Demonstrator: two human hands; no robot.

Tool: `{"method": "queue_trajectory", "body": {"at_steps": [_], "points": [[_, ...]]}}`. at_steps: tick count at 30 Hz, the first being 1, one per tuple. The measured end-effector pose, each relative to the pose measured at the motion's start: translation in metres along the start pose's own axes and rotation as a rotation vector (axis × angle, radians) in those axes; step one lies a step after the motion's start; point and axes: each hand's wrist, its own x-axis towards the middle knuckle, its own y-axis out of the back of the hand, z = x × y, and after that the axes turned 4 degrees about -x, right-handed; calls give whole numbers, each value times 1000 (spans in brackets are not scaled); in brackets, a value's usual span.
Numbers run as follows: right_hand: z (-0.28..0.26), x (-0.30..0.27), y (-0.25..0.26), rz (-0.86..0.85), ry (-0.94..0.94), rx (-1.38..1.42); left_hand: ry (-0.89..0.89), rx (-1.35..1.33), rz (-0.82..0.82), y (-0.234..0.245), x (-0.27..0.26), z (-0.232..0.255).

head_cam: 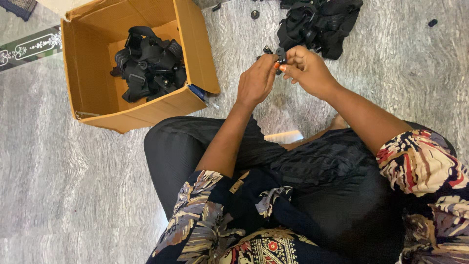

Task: The person sits on the floor and assembles black harness components by hand. They attach small plastic parts to the straps, tighten screws, and place the finished units into a cardboard box.

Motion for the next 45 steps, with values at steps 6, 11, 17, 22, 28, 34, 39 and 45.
{"method": "queue_trajectory", "body": {"at_steps": [6,11,17,22,28,34,39,45], "points": [[-5,1,0,8,-32,-18,-14,19,-24,5,1,3],[-9,-2,1,1,36,-59,-62,26,-17,8,2,2],[-17,-4,4,-26,1,-114,-122,164,-36,8,3,0],[-18,-3,5,-34,-25,-93,-185,154,15,6,2,-1],[-15,-5,7,-40,10,-104,-201,145,-2,4,0,-3],[-28,-11,6,1,43,-147,-181,109,18,5,2,-1],[-44,-16,1,72,-8,-344,-34,-7,-1,3,2,-2],[-52,-18,5,81,165,-498,145,-133,-151,7,5,-1]]}}
